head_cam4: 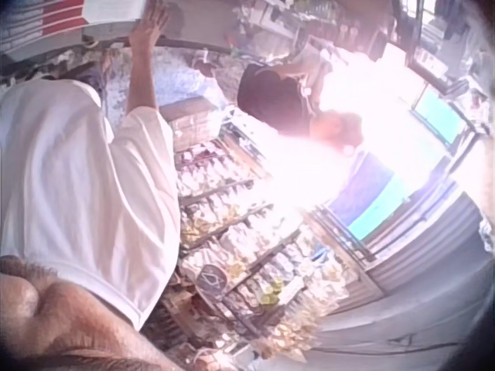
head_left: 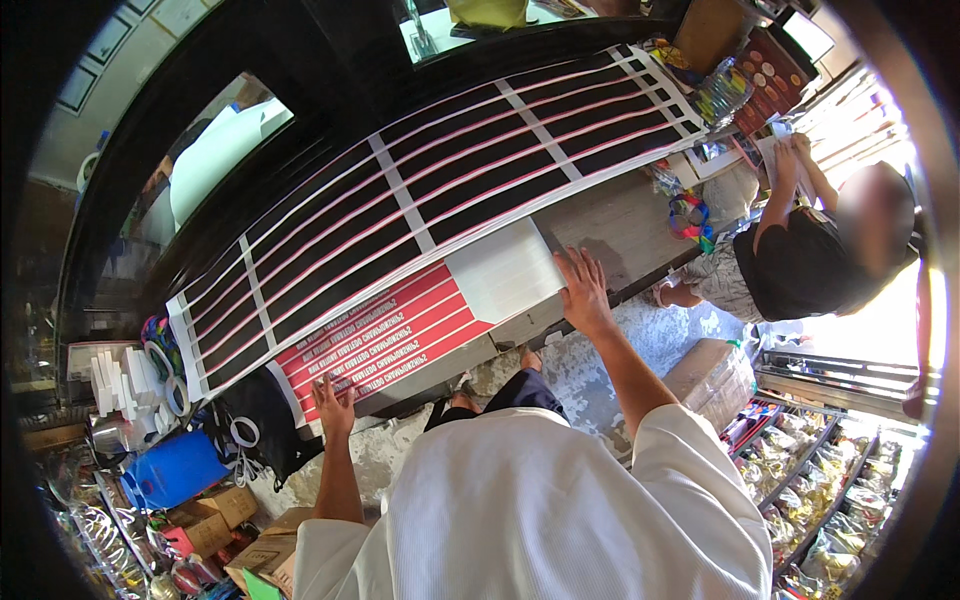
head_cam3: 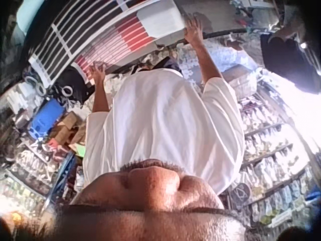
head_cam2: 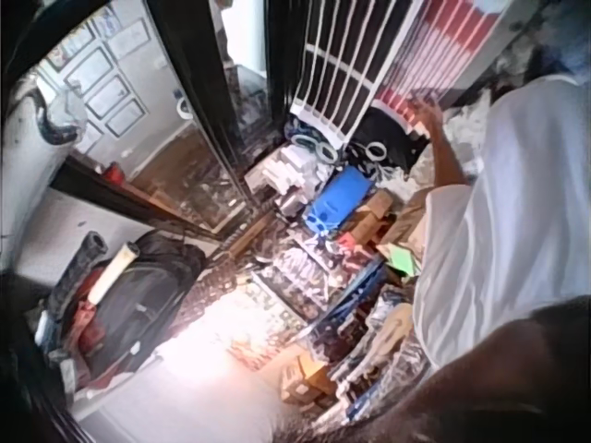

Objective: The person assembles a metal grill by aligning and pressing together white-framed panels with pink horizontal bars. They then place a red printed sheet over the assembled grill and handle a black cloth and a white cable on the table.

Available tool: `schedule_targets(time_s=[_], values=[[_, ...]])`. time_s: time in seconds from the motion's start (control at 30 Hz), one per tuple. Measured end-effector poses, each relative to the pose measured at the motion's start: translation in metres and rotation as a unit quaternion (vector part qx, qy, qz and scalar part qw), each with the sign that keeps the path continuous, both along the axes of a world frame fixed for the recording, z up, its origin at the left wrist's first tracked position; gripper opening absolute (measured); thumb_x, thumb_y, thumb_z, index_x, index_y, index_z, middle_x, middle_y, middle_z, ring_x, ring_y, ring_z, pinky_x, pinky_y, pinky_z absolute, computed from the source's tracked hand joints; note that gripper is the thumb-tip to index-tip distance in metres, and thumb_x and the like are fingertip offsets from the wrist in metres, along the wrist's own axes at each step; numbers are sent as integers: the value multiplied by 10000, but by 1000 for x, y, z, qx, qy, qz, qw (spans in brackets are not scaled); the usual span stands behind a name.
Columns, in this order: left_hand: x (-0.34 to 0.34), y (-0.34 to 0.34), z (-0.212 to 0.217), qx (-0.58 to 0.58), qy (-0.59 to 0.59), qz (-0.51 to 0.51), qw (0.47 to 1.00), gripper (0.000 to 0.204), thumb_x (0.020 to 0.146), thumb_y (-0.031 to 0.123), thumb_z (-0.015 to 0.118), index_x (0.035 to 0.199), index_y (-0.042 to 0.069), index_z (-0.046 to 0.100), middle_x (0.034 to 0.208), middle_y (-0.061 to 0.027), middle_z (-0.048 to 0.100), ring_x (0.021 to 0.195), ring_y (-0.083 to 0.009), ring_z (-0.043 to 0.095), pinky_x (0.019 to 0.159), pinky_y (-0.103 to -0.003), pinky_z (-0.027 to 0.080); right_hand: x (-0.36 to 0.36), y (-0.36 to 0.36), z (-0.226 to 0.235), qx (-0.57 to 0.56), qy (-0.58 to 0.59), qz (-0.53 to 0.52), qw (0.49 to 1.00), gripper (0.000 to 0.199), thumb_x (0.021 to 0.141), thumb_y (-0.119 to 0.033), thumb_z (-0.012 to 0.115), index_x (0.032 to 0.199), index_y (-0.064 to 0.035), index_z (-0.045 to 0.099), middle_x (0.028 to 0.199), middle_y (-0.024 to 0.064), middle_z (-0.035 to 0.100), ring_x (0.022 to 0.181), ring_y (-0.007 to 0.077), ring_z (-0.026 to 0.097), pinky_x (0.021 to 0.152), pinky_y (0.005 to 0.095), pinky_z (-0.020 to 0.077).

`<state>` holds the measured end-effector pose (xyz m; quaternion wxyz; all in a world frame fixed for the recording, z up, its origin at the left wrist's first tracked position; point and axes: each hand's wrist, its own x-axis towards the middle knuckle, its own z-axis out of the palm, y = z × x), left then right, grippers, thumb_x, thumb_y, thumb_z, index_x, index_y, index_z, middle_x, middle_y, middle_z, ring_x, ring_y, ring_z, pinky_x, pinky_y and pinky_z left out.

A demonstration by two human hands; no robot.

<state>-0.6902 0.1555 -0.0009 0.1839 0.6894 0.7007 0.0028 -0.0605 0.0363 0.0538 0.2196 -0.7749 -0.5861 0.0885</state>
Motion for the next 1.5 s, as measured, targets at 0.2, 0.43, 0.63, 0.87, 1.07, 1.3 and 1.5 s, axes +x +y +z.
schedule_targets(time_s=[0.2, 0.43, 0.63, 0.87, 1.07, 1.3, 1.5], values=[[-5, 1, 0, -5, 15, -14, 1000, 933, 1003, 481, 771, 1727, 97, 325, 1757, -356, 251, 1633, -535, 238, 1323, -586, 274, -25, 7, 2, 0, -74, -2, 997, 758, 862, 8, 740, 1580, -175, 583, 1705, 162, 386, 1614, 406, 334, 1314, 716, 200], [-3, 1, 5, 1, -9, -20, 1000, 924, 995, 426, 790, 1731, 119, 323, 1765, -348, 221, 1632, -527, 232, 1310, -591, 309, -38, 19, -14, 141, -28, -93, 985, 633, 881, 0, 678, 1489, -170, 632, 1628, 181, 481, 1562, 393, 430, 1290, 743, 228], [-6, 0, 5, 12, 0, -54, 998, 923, 1022, 449, 760, 1744, 128, 284, 1777, -338, 202, 1640, -525, 212, 1321, -612, 270, -6, 13, -17, 225, 11, -301, 927, 472, 811, -9, 698, 1278, -77, 686, 1408, 189, 671, 1337, 444, 601, 1147, 578, 435], [-3, 1, 7, -27, 3, -14, 1000, 915, 1022, 462, 762, 1746, 159, 291, 1780, -329, 205, 1637, -537, 212, 1326, -621, 254, 45, 9, -14, 262, 71, -300, 914, 335, 911, -44, 680, 1245, -53, 708, 1312, 205, 705, 1260, 453, 638, 1093, 570, 479], [3, 0, 10, -19, 60, 0, 998, 899, 1015, 443, 772, 1734, 160, 313, 1760, -339, 254, 1622, -537, 254, 1326, -620, 257, 88, -4, -32, 153, 55, -428, 889, 395, 919, -190, 759, 1284, -48, 715, 1326, 238, 681, 1257, 455, 630, 1088, 549, 481], [10, -2, 7, -1, -8, -16, 1000, 888, 1012, 447, 778, 1727, 155, 340, 1766, -337, 244, 1627, -544, 236, 1313, -618, 274, 116, -16, -23, 118, -15, -382, 917, 461, 903, -189, 768, 1340, -59, 698, 1438, 231, 629, 1359, 442, 566, 1135, 584, 444], [24, -11, -1, 10, -10, 22, 1000, 1007, 947, 509, 834, 1730, 129, 327, 1739, -353, 287, 1627, -548, 228, 1313, -616, 268, 92, -24, -26, 84, -39, -136, 986, 584, 895, -240, 798, 1442, -104, 642, 1539, 194, 577, 1480, 429, 478, 1198, 677, 348]])
